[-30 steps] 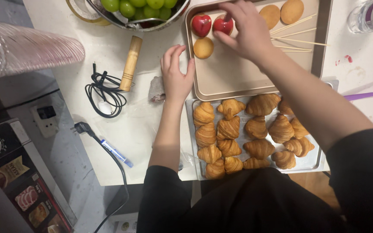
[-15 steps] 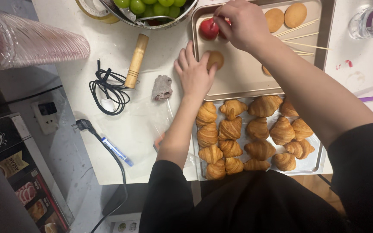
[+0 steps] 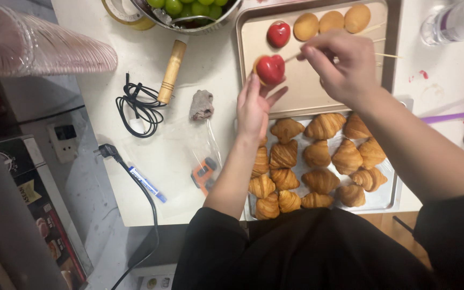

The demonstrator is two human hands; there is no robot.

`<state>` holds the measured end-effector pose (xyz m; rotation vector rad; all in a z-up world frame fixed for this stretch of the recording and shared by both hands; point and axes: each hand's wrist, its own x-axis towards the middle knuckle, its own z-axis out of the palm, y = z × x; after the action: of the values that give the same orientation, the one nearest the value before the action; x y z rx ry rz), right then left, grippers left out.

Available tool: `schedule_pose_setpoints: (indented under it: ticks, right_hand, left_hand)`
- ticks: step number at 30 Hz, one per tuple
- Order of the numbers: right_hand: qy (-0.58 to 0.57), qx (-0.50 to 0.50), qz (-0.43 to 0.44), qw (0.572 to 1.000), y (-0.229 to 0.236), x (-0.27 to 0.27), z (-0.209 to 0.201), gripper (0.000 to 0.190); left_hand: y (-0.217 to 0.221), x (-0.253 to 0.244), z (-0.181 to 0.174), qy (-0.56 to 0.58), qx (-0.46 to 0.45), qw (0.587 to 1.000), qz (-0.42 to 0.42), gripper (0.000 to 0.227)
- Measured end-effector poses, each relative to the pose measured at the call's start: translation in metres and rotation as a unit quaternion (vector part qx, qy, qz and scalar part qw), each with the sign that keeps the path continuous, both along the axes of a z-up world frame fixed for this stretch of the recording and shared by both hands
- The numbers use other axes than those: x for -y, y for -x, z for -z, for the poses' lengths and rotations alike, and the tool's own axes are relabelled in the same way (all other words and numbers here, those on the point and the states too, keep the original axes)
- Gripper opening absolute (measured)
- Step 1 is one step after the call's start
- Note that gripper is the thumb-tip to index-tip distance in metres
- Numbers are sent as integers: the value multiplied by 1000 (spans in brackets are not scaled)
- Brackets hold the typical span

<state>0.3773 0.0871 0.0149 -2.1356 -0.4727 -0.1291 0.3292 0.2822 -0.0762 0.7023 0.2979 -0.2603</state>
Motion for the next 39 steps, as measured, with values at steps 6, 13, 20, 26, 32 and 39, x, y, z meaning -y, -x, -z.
schedule_pose_setpoints:
  ticks: [6, 13, 20, 26, 32, 39]
  right_hand:
    - [-80, -76, 41, 993, 101, 49, -20, 11]
    - [-272, -197, 147, 930, 243, 110, -15, 10]
    - [-325, -125, 155, 924, 341, 171, -33, 4]
    - [-310, -133, 126, 933, 391, 228, -49, 13]
    - [-351, -133, 82, 923, 413, 270, -52, 17]
    - [-418, -170, 72, 889, 427, 301, -38, 16]
  left_hand:
    - [66, 31, -30, -47, 62, 993, 83, 48]
    - [145, 69, -70, -22, 107, 967, 230, 58]
    - [210, 121, -106, -46, 206, 911, 353, 71]
    - [255, 170, -127, -58, 201, 909, 360, 67]
    - [281, 209, -135, -71, 236, 902, 354, 64]
    - [294, 231, -140, -77, 233, 905, 346, 64]
